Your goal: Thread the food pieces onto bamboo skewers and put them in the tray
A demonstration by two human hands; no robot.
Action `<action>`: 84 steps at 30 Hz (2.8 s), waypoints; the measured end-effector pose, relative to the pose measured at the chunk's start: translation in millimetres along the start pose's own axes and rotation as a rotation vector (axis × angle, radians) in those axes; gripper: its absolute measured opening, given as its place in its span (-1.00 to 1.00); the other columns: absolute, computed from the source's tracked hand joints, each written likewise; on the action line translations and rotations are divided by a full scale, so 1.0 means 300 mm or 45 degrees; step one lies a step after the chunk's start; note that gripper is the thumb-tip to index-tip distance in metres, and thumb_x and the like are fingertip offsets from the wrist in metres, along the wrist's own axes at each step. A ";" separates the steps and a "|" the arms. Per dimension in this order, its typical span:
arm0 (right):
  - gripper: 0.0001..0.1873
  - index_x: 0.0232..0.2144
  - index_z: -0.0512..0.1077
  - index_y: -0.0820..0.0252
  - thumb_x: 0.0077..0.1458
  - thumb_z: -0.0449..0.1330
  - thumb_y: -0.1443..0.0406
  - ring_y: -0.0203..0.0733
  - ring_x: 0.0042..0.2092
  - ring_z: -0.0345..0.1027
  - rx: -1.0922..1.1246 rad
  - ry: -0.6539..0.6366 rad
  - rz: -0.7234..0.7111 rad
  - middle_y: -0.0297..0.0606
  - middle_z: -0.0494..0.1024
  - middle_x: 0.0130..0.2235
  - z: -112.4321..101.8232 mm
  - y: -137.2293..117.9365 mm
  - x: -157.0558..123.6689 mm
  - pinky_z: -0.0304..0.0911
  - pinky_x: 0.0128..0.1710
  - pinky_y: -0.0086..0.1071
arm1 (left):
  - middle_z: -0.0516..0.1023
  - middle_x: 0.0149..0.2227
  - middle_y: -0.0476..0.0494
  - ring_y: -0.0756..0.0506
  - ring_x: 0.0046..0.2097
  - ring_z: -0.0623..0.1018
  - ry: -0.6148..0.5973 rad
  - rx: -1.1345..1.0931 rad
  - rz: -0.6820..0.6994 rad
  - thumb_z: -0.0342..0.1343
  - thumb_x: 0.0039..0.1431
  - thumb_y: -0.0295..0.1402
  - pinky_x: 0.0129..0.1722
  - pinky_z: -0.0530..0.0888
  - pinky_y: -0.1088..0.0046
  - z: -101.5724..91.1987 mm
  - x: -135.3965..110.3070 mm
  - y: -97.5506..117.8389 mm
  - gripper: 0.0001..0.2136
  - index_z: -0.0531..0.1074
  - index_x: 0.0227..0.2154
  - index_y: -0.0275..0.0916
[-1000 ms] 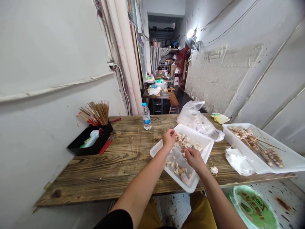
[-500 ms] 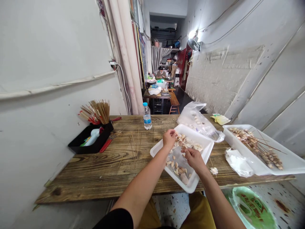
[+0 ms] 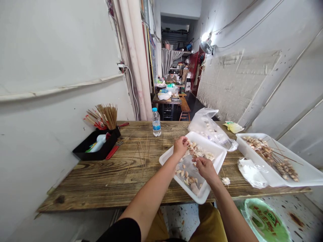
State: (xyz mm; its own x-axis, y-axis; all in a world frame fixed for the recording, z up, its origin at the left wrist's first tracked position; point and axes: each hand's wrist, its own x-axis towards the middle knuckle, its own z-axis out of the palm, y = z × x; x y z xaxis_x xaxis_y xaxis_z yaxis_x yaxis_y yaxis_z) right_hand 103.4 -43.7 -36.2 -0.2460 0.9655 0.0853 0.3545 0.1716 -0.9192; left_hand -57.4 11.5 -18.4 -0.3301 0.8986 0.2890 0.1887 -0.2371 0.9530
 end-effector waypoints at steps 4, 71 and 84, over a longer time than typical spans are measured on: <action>-0.50 -0.35 0.50 0.33 0.02 0.03 0.01 -0.37 -0.63 -0.06 -0.002 0.006 0.016 -0.43 0.19 -0.64 0.003 -0.004 -0.002 -0.11 -0.62 -0.45 | 0.55 -0.39 -0.06 -0.02 -0.36 0.52 -0.027 0.061 0.070 0.14 -0.03 -0.66 -0.16 0.45 0.42 -0.001 -0.001 -0.001 -0.80 0.47 -0.43 -0.22; -0.51 -0.46 0.54 0.22 0.20 -0.07 0.08 -0.16 -0.45 0.39 -0.467 0.628 -0.335 -0.12 0.58 -0.45 0.009 -0.076 0.017 0.11 -0.40 -0.38 | 0.50 -0.45 -0.08 0.00 -0.39 0.46 -0.421 -0.628 -0.236 0.31 -0.12 0.00 -0.32 0.41 0.47 0.070 -0.102 0.076 -0.56 0.54 -0.39 -0.34; -0.48 -0.49 0.51 0.25 0.18 -0.09 0.04 -0.15 -0.46 0.37 -0.352 0.595 -0.322 -0.14 0.54 -0.49 0.017 -0.077 0.024 0.14 -0.41 -0.36 | 0.50 -0.49 -0.08 0.01 -0.44 0.47 -0.428 -0.861 -0.474 0.36 -0.23 -0.02 -0.34 0.41 0.46 0.073 -0.111 0.102 -0.57 0.47 -0.51 -0.33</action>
State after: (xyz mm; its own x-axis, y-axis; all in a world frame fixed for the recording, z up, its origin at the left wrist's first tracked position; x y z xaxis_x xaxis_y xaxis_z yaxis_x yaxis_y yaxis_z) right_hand 88.8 -41.8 -16.5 0.0473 0.8610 0.5065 0.5739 0.3916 -0.7193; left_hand -20.4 -17.8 -0.9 0.0518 0.9986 0.0043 -0.5078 0.0226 0.8612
